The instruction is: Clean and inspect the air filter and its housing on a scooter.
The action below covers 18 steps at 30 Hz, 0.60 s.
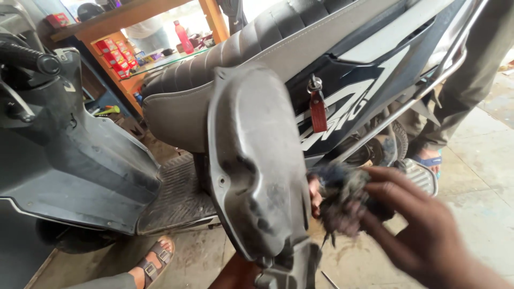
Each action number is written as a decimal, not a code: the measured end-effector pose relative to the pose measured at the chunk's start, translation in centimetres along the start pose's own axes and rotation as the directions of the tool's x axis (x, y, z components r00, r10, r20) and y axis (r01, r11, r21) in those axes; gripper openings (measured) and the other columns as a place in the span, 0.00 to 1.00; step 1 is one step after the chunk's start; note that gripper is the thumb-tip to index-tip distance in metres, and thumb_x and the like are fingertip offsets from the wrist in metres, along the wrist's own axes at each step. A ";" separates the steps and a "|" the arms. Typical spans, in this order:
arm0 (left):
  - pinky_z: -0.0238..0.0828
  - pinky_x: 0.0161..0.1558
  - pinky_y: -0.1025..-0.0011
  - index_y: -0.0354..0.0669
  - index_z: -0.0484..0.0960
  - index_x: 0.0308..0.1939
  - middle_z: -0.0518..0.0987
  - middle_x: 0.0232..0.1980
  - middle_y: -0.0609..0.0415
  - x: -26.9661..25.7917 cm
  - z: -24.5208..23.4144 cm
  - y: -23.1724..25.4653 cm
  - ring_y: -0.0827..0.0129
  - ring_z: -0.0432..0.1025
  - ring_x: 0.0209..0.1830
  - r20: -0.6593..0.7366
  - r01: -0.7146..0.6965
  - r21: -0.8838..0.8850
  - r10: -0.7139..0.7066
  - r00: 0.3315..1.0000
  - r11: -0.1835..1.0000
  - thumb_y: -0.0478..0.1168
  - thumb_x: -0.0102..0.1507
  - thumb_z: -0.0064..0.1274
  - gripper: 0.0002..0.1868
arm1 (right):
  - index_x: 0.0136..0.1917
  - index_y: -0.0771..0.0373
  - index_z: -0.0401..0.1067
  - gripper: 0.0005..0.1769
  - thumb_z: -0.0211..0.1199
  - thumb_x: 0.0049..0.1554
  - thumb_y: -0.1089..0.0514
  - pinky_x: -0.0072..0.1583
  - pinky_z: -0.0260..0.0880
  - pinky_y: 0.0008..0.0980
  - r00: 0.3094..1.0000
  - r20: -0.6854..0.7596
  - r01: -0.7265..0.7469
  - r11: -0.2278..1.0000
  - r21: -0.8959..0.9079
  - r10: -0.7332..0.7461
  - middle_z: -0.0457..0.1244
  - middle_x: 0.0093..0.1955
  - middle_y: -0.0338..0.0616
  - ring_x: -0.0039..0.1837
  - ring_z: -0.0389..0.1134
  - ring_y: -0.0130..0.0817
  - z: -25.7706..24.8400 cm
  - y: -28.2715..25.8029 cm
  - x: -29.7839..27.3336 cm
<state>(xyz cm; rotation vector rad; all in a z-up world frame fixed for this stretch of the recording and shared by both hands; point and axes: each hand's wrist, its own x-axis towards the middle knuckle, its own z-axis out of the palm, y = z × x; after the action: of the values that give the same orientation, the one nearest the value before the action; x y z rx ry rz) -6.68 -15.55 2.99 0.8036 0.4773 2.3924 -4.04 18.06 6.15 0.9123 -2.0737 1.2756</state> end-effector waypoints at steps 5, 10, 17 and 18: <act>0.74 0.60 0.45 0.44 0.53 0.80 0.72 0.55 0.36 -1.4 -1.7 -2.1 0.44 0.73 0.54 0.010 0.050 -0.017 -0.049 0.999 0.999 0.52 0.72 0.55 0.39 | 0.58 0.59 0.65 0.17 0.63 0.57 0.56 0.68 0.63 0.48 0.916 0.054 0.400 0.891 -0.214 -0.398 0.62 0.70 0.51 0.70 0.65 0.44 3.9 -2.4 -2.0; 0.74 0.60 0.46 0.43 0.53 0.80 0.73 0.55 0.36 -3.3 -7.8 -5.3 0.45 0.73 0.53 0.022 0.125 -0.060 -0.124 0.992 0.990 0.52 0.72 0.54 0.39 | 0.69 0.61 0.66 0.25 0.58 0.58 0.60 0.66 0.65 0.50 0.999 -0.046 0.021 0.997 -0.072 -0.025 0.63 0.71 0.55 0.69 0.65 0.54 3.0 2.7 -0.7; 0.74 0.59 0.47 0.42 0.54 0.80 0.73 0.55 0.37 -11.3 -22.5 -12.2 0.47 0.73 0.53 0.005 0.174 -0.082 -0.174 0.985 0.981 0.52 0.72 0.52 0.38 | 0.60 0.61 0.73 0.13 0.55 0.64 0.59 0.58 0.75 0.34 0.946 -0.256 -0.255 0.945 -0.203 0.200 0.70 0.56 0.50 0.58 0.75 0.40 -4.2 4.8 2.7; 0.74 0.59 0.48 0.42 0.54 0.79 0.73 0.54 0.37 -12.0 -22.8 -12.5 0.47 0.73 0.53 -0.003 0.174 -0.077 -0.175 0.985 0.982 0.52 0.72 0.52 0.38 | 0.60 0.62 0.73 0.14 0.57 0.62 0.59 0.60 0.73 0.37 0.980 -0.189 -0.101 0.969 -0.227 0.058 0.69 0.57 0.50 0.60 0.74 0.42 -3.6 4.2 2.3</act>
<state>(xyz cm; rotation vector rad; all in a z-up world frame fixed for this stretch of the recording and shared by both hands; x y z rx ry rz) -8.33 -16.58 -25.58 0.6878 0.4387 2.2392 -8.41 22.07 7.04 0.5905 -2.0786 1.0789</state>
